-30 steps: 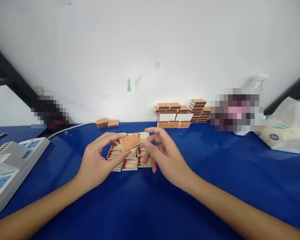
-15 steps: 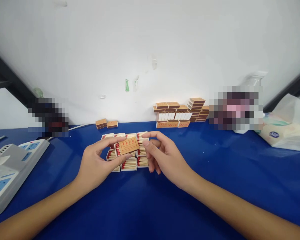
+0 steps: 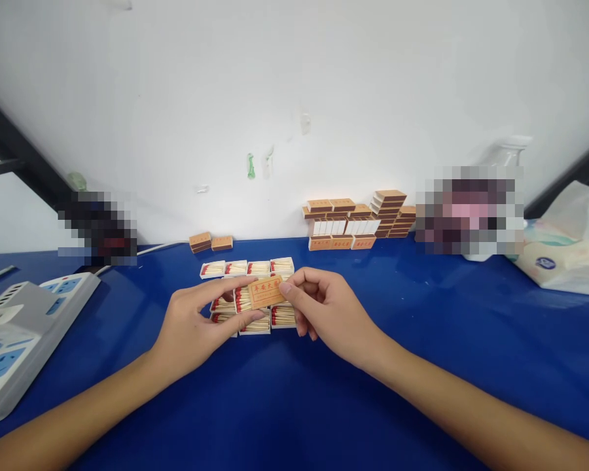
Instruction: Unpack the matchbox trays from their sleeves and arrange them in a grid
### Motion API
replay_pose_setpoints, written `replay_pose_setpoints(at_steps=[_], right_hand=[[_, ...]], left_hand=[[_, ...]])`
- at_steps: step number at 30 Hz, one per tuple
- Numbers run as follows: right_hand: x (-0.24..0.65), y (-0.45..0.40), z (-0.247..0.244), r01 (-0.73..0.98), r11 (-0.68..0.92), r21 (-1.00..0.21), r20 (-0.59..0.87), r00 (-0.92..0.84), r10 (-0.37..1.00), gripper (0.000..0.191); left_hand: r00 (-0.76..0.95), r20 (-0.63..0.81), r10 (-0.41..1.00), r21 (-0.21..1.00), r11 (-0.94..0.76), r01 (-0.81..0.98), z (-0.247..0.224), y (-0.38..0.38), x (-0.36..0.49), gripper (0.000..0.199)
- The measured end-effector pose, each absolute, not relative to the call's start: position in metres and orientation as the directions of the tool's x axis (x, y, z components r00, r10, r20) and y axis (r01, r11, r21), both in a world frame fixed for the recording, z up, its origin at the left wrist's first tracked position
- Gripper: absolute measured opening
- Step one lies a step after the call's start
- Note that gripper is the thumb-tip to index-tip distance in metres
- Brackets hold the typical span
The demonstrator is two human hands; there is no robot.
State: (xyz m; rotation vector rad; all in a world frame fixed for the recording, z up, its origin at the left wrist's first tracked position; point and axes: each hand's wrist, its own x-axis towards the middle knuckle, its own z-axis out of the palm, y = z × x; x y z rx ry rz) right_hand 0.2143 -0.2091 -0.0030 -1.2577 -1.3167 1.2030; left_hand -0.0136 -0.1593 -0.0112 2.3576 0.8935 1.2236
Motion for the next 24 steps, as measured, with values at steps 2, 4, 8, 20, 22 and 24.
replay_pose_setpoints(at_steps=[2, 4, 8, 20, 22, 24], right_hand=[[0.216, -0.208, -0.003, 0.100, 0.009, -0.995, 0.006, -0.031, 1.000, 0.047], [0.218, -0.207, -0.002, 0.104, 0.022, -0.994, 0.021, -0.014, 1.000, 0.048], [0.227, -0.202, -0.001, 0.111, 0.058, -0.992, 0.064, 0.054, 0.996, 0.045], [0.275, -0.168, -0.019, 0.246, 0.115, -0.963, 0.198, 0.346, 0.917, 0.039], [0.276, -0.167, -0.019, 0.257, 0.120, -0.959, 0.207, 0.345, 0.915, 0.038], [0.277, -0.167, -0.019, 0.271, 0.128, -0.954, 0.218, 0.333, 0.917, 0.038]], left_hand=[[0.420, 0.602, 0.679, 0.554, -0.734, 0.393, -0.012, -0.159, -0.014, 0.040], [0.412, 0.600, 0.685, 0.558, -0.728, 0.398, -0.013, -0.159, -0.014, 0.039], [0.423, 0.623, 0.658, 0.523, -0.752, 0.400, -0.010, -0.149, -0.020, 0.039], [0.713, 0.118, 0.691, 0.387, -0.693, 0.608, 0.020, -0.064, -0.097, 0.039], [0.703, 0.116, 0.701, 0.382, -0.685, 0.620, 0.019, -0.062, -0.100, 0.040], [0.697, 0.112, 0.708, 0.379, -0.679, 0.629, 0.020, -0.062, -0.102, 0.042]])
